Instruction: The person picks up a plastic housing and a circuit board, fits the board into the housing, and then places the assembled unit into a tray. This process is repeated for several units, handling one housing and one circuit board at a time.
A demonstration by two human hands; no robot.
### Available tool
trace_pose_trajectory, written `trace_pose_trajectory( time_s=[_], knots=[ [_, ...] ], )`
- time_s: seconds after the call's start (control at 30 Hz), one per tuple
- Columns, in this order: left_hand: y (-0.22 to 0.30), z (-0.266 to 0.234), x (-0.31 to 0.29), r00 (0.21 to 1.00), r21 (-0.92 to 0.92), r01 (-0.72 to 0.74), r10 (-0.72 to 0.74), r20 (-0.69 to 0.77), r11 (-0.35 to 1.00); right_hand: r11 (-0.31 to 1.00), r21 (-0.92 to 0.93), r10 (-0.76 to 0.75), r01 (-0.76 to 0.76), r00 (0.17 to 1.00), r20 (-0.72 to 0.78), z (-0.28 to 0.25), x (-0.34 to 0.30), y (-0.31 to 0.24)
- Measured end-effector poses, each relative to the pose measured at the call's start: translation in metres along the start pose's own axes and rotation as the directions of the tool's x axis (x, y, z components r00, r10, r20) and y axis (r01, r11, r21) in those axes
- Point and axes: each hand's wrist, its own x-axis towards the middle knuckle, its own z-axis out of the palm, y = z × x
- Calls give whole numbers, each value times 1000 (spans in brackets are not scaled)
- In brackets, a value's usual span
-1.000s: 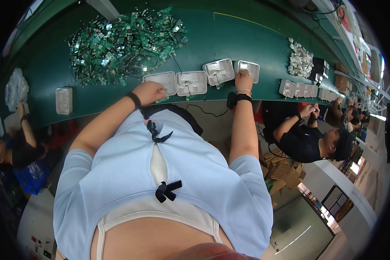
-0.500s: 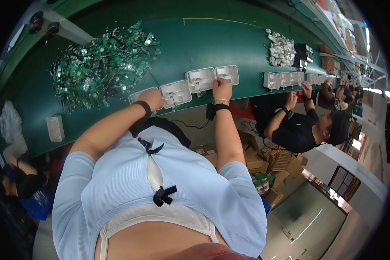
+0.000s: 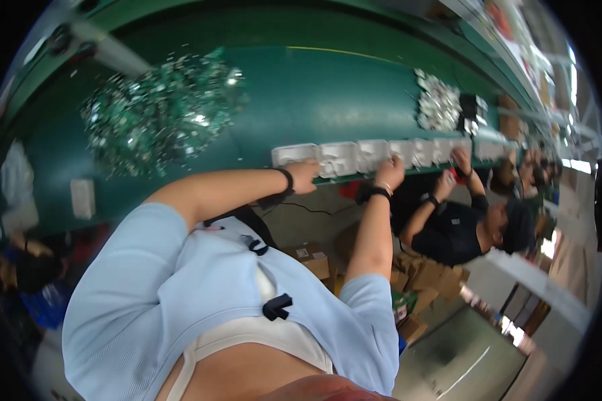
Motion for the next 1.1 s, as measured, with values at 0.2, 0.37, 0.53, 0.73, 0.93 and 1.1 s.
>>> trace_pose_trajectory(
  time_s=[0.2,0.37,0.53,0.73,0.93,1.1],
  knots=[
    [-6,-30,-51,998,-31,-63,63,-5,998,925,261,-274,276,961,-46,4,-95,-31],
    [-56,-99,-180,972,-142,-208,189,-137,968,800,400,-521,447,848,95,8,-188,-87],
    [-116,-160,-343,607,-215,247,-324,-725,945,662,598,-739,452,528,419,21,-243,-156],
    [-189,-152,-503,-51,-354,728,-469,-882,587,451,691,-842,565,14,539,43,-288,-224],
    [-253,-110,-582,-222,-490,818,-621,-752,301,602,671,-784,433,160,600,63,-345,-321],
    [-283,-106,-600,-16,-456,658,-594,-805,600,615,708,-788,348,226,573,103,-398,-403]
  ],
)
